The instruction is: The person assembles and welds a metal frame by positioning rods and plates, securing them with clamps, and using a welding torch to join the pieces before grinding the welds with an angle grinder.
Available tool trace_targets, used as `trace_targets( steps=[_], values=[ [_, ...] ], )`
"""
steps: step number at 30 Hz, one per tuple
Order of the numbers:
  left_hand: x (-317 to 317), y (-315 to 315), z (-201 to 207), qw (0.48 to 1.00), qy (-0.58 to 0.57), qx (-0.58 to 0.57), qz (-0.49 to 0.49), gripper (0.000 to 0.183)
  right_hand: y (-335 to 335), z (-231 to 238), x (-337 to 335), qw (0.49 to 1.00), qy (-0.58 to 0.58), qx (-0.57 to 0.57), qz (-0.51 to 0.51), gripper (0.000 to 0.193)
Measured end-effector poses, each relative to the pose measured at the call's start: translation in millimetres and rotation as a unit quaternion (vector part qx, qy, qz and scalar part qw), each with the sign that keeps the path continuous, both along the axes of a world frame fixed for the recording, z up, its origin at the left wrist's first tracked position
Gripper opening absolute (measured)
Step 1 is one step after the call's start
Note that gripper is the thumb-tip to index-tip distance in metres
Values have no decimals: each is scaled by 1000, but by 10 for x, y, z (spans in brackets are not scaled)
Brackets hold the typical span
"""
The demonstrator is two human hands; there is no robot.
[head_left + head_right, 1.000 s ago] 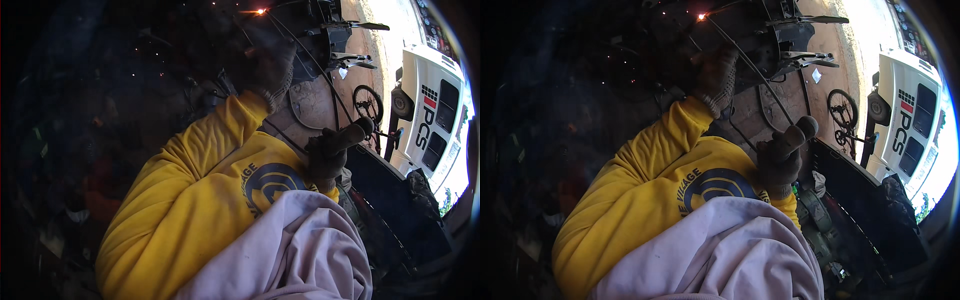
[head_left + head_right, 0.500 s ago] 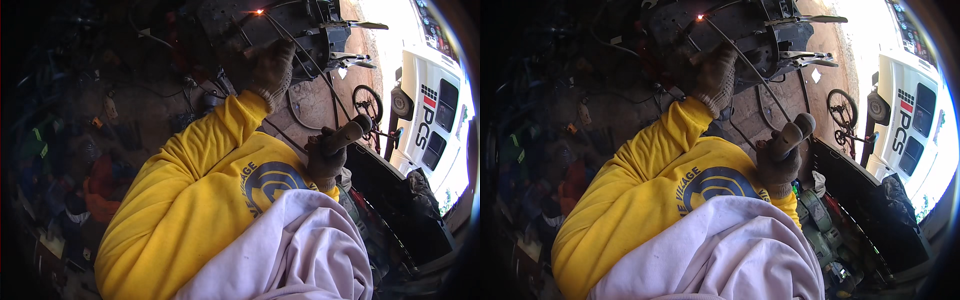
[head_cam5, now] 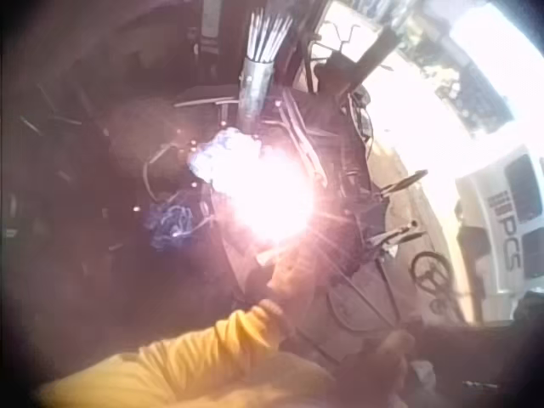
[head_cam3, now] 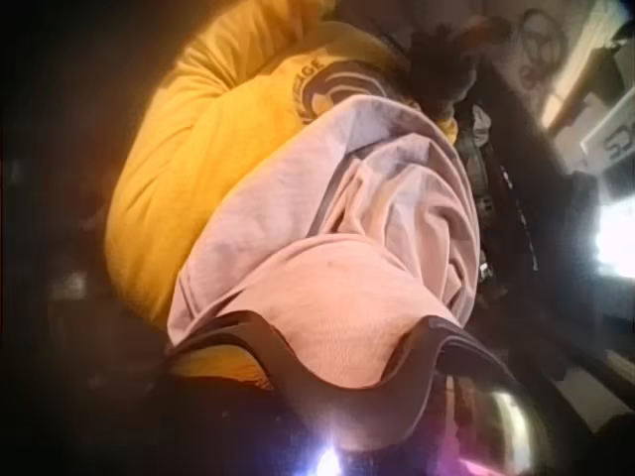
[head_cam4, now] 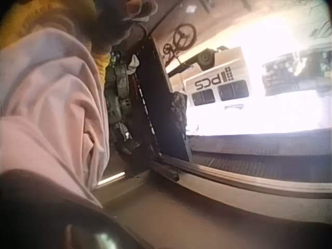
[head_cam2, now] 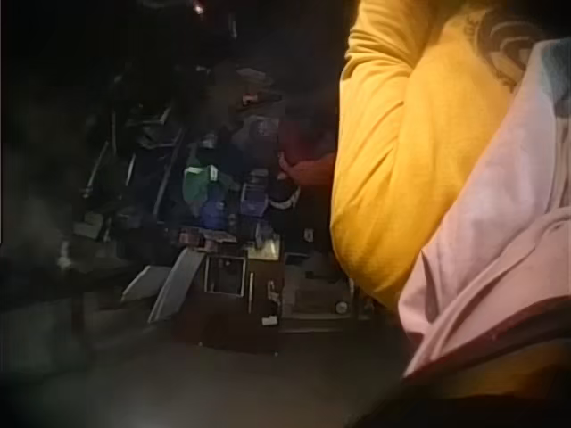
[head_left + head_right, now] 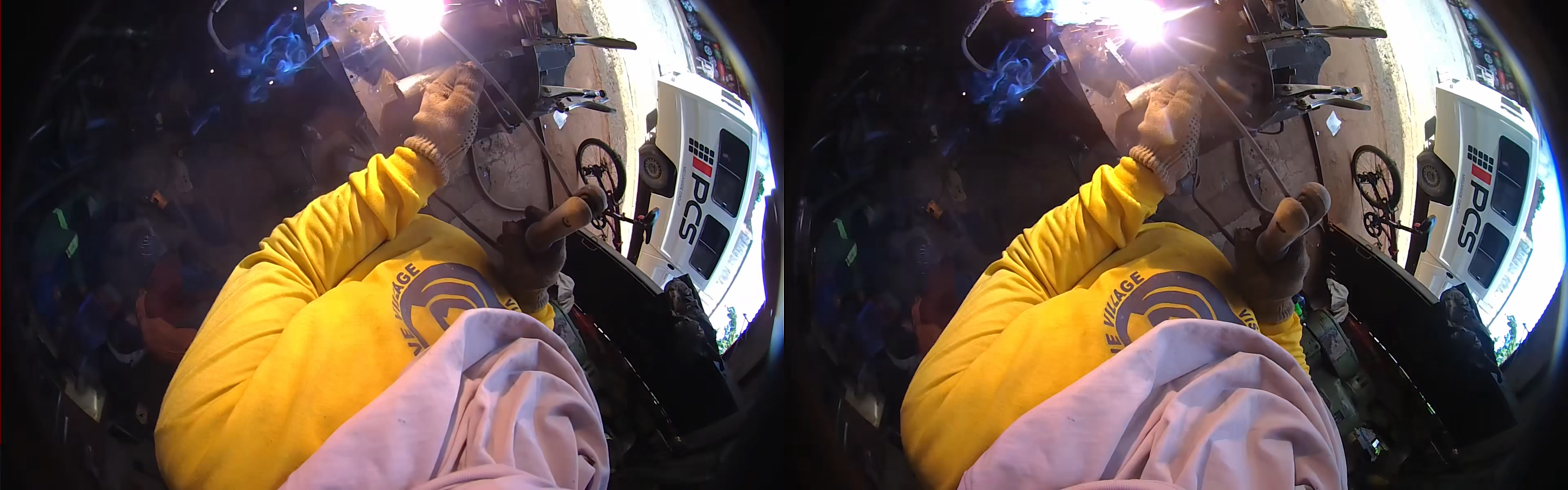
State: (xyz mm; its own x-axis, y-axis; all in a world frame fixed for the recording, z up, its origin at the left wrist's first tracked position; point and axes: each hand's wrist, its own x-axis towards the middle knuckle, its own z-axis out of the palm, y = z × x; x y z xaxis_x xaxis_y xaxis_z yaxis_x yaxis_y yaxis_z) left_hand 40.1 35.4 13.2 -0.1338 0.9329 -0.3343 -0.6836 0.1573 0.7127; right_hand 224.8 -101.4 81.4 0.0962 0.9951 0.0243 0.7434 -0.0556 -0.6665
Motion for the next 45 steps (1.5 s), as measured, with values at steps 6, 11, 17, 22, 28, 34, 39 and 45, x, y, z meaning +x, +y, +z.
trace_targets(
  steps=[6, 11, 17, 22, 28, 34, 39, 45],
  values=[
    [42, -6, 54, 998, -54, -43, 7, 30, -26, 9, -31, 999, 37, -7, -15, 40],
    [148, 85, -419, 998, 49, 39, 31, 30, -44, -100, 58, 999, -34, -15, -1, 42],
    [48, 36, -155, 993, 104, 30, 38, 29, -84, -148, 273, 994, 73, -64, -44, 58],
    [90, 85, -238, 986, 116, 84, 89, 25, -89, -119, 208, 990, 106, -71, -58, 50],
    [-100, 39, -15, 983, 184, 22, 1, 20, -80, -70, 27, 992, 110, -22, -58, 45],
    [29, 105, -30, 985, 74, 91, 125, 13, -47, 51, -118, 980, 158, -37, -116, 45],
    [47, 141, 15, 994, -38, 66, 78, 10, -101, -7, -33, 982, 141, -35, -120, 47],
    [19, 139, -12, 995, -77, 43, 51, 12, -38, 142, -235, 944, 274, -44, -179, 49]
  ],
)
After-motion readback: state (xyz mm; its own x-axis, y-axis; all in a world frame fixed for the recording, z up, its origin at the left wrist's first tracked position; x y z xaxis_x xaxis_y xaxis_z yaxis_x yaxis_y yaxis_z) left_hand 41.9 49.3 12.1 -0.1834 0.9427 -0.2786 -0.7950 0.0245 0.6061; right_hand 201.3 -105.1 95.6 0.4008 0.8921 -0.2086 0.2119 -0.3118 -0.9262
